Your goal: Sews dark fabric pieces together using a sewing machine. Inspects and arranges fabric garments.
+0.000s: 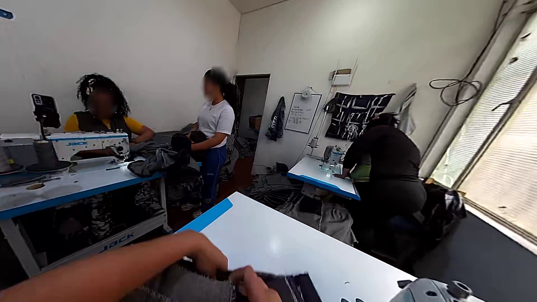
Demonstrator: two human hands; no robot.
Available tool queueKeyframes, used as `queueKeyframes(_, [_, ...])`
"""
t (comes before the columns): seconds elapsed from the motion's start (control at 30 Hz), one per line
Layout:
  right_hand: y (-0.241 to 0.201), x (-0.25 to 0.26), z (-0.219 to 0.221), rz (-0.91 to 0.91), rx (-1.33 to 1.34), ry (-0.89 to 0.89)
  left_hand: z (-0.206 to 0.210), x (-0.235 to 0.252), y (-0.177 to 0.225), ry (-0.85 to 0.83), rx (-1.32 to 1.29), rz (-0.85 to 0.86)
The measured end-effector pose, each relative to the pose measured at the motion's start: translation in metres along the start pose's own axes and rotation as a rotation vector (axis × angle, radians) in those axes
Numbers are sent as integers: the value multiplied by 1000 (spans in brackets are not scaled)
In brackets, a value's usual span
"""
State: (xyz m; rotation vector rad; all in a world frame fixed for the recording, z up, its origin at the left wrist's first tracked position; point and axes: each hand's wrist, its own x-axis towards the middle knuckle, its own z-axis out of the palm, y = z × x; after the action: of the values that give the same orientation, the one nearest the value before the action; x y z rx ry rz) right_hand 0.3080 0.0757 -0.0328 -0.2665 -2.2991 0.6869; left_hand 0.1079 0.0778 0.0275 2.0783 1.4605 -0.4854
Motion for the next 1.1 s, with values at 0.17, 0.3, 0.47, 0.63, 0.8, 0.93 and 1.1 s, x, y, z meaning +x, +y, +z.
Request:
queueKeyframes(0.17, [-39,48,-10,-169,-68,-87,-19,-134,-63,367,11,-182])
queueKeyframes(0.3, [-67,66,-15,-403,-321,-192,-17,-263,-62,579,151,-695])
queueKeyframes(0.47, [-74,96,-6,-810,-547,-171,27,-380,-25,946,49,-1055])
queueKeyframes(0.63, [-112,150,-11,-844,-536,153,96,-429,-1,1690,238,-1119])
queueKeyframes(0.8, [-41,137,96,-547,-517,-429,186,-356,-67,1470,663,-893])
queueKeyframes(0.93, [-59,164,100,-608,-402,-135,181,-398,-62,1701,492,-1160])
queueKeyframes(1.1, [-48,180,113,-635,-409,-341,158,-415,-67,1574,556,-1093])
